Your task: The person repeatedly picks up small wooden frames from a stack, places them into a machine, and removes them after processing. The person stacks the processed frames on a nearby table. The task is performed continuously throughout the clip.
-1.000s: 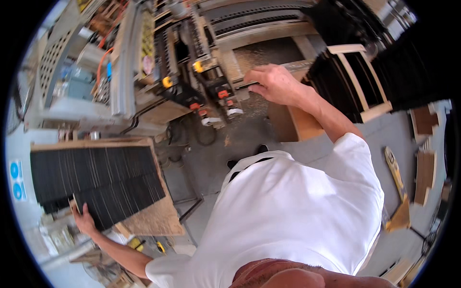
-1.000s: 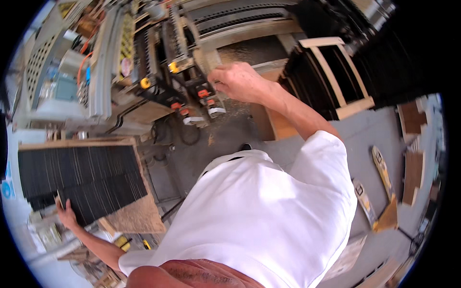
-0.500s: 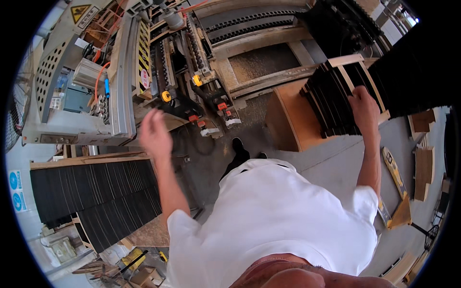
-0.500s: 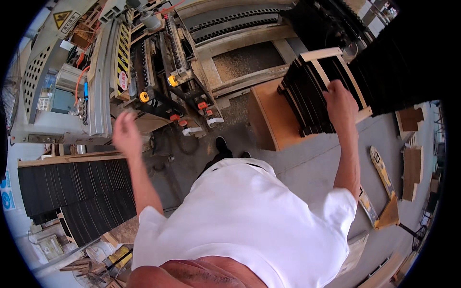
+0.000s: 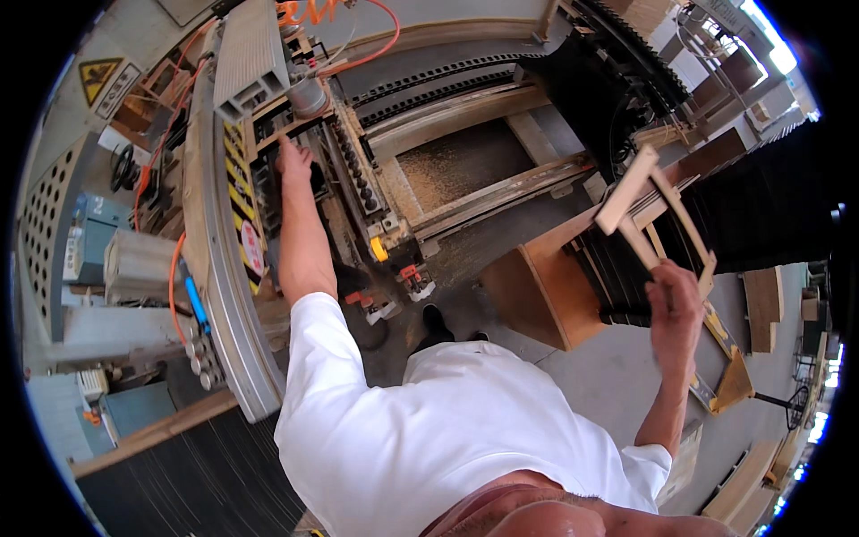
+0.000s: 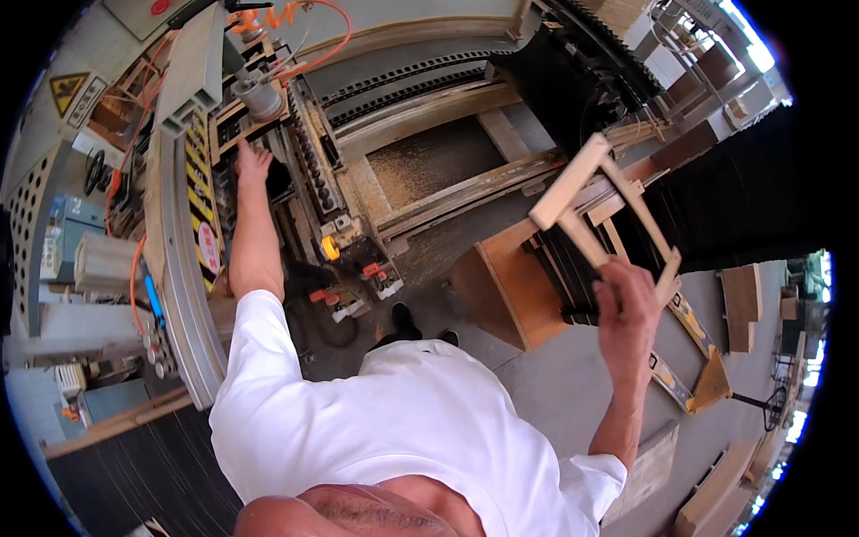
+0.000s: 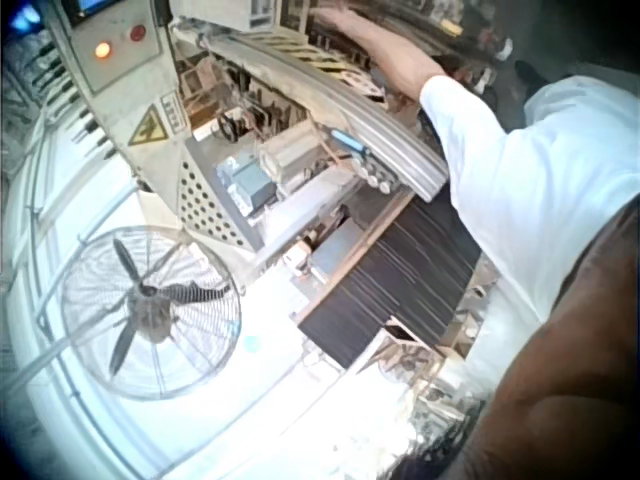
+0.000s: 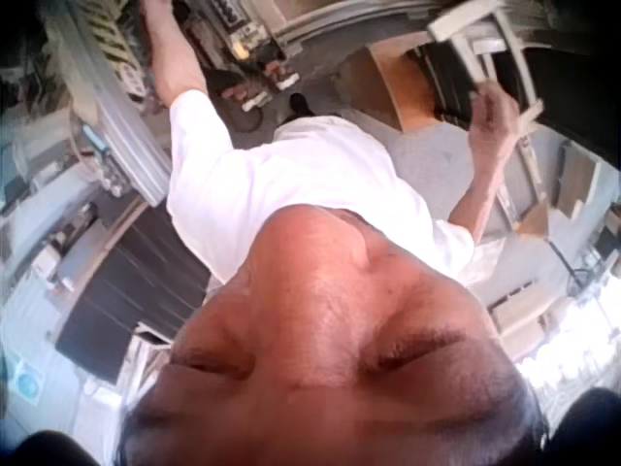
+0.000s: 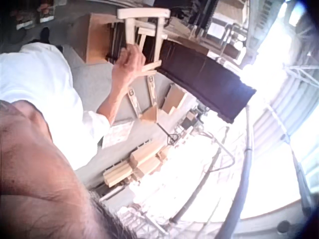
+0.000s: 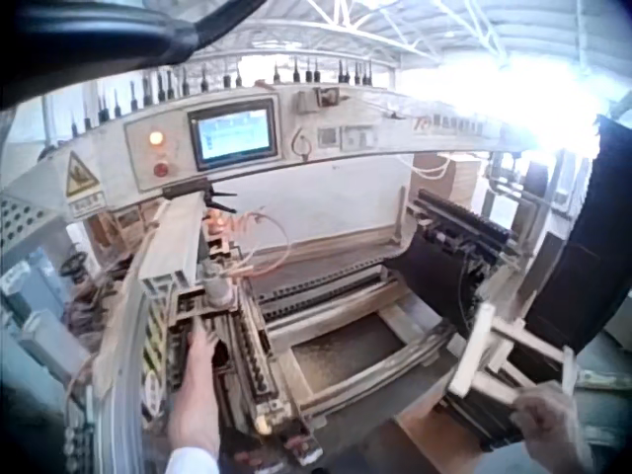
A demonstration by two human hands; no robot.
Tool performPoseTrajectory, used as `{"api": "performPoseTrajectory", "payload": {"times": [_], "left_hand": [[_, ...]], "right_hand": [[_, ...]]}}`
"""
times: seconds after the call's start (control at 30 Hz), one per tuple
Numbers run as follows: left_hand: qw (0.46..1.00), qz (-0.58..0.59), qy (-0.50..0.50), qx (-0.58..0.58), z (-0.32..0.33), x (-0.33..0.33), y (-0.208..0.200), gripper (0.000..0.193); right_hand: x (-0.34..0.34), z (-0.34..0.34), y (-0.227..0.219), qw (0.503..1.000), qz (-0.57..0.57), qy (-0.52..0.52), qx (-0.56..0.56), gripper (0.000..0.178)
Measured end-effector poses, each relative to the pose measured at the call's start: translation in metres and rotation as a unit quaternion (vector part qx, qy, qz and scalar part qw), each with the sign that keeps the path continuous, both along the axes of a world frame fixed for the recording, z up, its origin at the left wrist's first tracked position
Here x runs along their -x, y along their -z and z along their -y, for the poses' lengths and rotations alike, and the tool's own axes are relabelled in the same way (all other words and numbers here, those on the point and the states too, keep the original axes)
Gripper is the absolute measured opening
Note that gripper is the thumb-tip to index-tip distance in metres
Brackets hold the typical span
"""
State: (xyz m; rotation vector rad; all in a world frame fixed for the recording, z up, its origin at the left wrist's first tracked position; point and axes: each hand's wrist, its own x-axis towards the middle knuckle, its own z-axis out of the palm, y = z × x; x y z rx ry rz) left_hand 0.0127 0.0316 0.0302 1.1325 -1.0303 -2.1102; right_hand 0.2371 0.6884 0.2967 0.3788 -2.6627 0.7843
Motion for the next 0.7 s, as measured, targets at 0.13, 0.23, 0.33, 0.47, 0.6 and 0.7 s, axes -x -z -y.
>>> {"api": "performPoseTrajectory", "payload": {"times": [0.13,0.23,0.33,0.47,0.6,0.7], "left_hand": [[0.996,-0.050,-0.052,-0.044,0.034,0.031,0.010,0.067],[0.992,-0.085,-0.068,-0.069,0.027,0.032,0.015,0.057],[0.987,-0.101,-0.090,-0.082,0.014,0.001,0.026,0.070],[0.987,-0.119,-0.077,-0.069,-0.074,-0.061,0.023,0.056],[0.990,-0.129,0.023,-0.054,-0.119,-0.131,0.026,0.029],[0.969,-0.233,0.057,-0.059,-0.134,-0.162,0.015,0.026]], "right_hand": [[0.022,0.067,0.000,0.990,0.004,-0.126,-0.060,0.025],[0.049,0.110,0.015,0.976,0.015,-0.203,-0.077,0.023],[0.082,0.162,0.032,0.958,0.010,-0.280,-0.064,0.021],[0.141,0.237,0.086,0.916,-0.038,-0.397,-0.053,0.019],[0.179,0.333,0.136,0.866,-0.059,-0.494,-0.043,0.015],[0.191,0.397,0.165,0.829,-0.058,-0.555,-0.045,0.013]]}}
